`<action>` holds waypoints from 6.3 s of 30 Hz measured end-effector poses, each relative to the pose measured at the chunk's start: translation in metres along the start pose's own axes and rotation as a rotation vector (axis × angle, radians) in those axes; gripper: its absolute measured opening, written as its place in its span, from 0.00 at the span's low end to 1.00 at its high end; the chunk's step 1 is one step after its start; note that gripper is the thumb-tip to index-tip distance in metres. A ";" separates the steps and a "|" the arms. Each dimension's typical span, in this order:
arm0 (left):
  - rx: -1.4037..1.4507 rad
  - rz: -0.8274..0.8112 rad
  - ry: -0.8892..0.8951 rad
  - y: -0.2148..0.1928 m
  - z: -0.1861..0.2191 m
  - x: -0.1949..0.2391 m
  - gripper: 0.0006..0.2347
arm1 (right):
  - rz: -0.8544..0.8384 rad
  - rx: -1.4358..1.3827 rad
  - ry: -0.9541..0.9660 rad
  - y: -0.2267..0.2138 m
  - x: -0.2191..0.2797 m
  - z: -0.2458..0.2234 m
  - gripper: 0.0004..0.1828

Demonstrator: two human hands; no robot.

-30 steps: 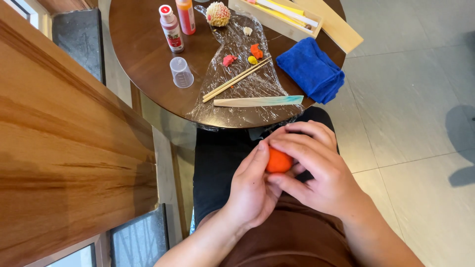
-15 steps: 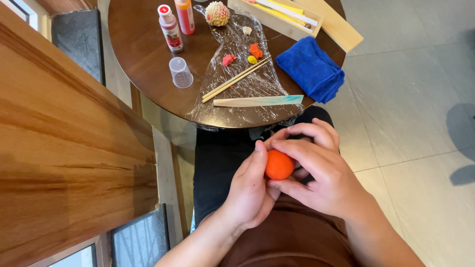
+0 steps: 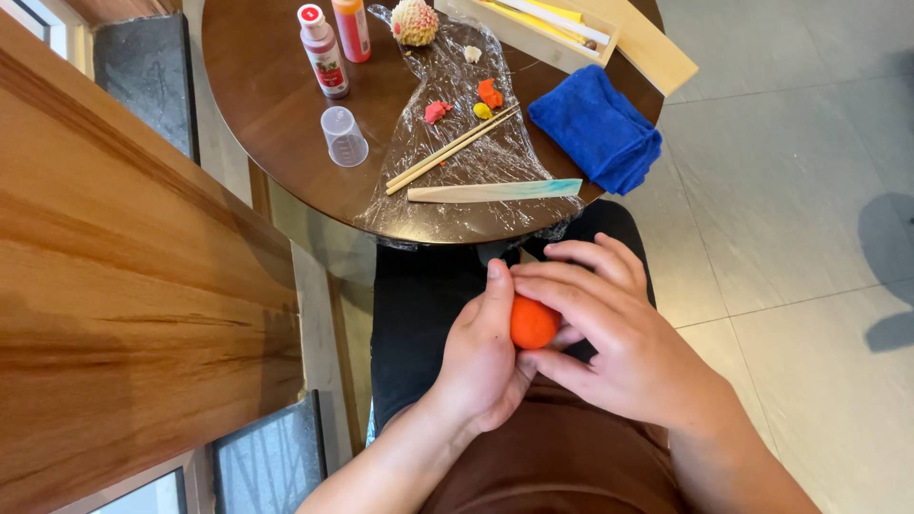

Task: The person shapes a ball of orange clay by hand, pressing and smoothing it into a round form. They then use a small wooden stick to create indentations and texture on the surface of the clay.

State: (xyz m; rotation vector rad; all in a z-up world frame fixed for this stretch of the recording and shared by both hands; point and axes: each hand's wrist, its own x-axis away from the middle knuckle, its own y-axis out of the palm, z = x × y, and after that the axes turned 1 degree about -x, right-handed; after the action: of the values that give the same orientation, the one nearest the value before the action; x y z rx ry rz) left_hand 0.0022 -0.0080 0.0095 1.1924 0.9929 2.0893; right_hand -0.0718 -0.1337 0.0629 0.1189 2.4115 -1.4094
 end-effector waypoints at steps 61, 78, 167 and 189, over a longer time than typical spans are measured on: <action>0.105 -0.284 0.116 -0.001 0.012 0.011 0.21 | 0.126 0.101 0.007 0.013 -0.003 -0.015 0.44; -0.016 -0.137 -0.050 0.001 0.013 0.007 0.26 | -0.006 0.049 0.010 0.000 -0.002 -0.008 0.30; -0.064 0.199 0.082 0.037 0.117 -0.132 0.20 | -0.024 -0.167 0.092 -0.020 -0.165 0.137 0.31; -0.108 0.346 0.174 0.009 0.110 -0.105 0.23 | -0.460 0.525 0.512 -0.012 -0.355 0.268 0.16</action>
State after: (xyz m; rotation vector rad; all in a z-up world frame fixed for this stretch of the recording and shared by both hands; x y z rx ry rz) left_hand 0.1476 -0.0540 0.0026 1.2115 0.7770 2.5190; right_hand 0.3252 -0.3343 0.0715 0.0558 2.4747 -2.4673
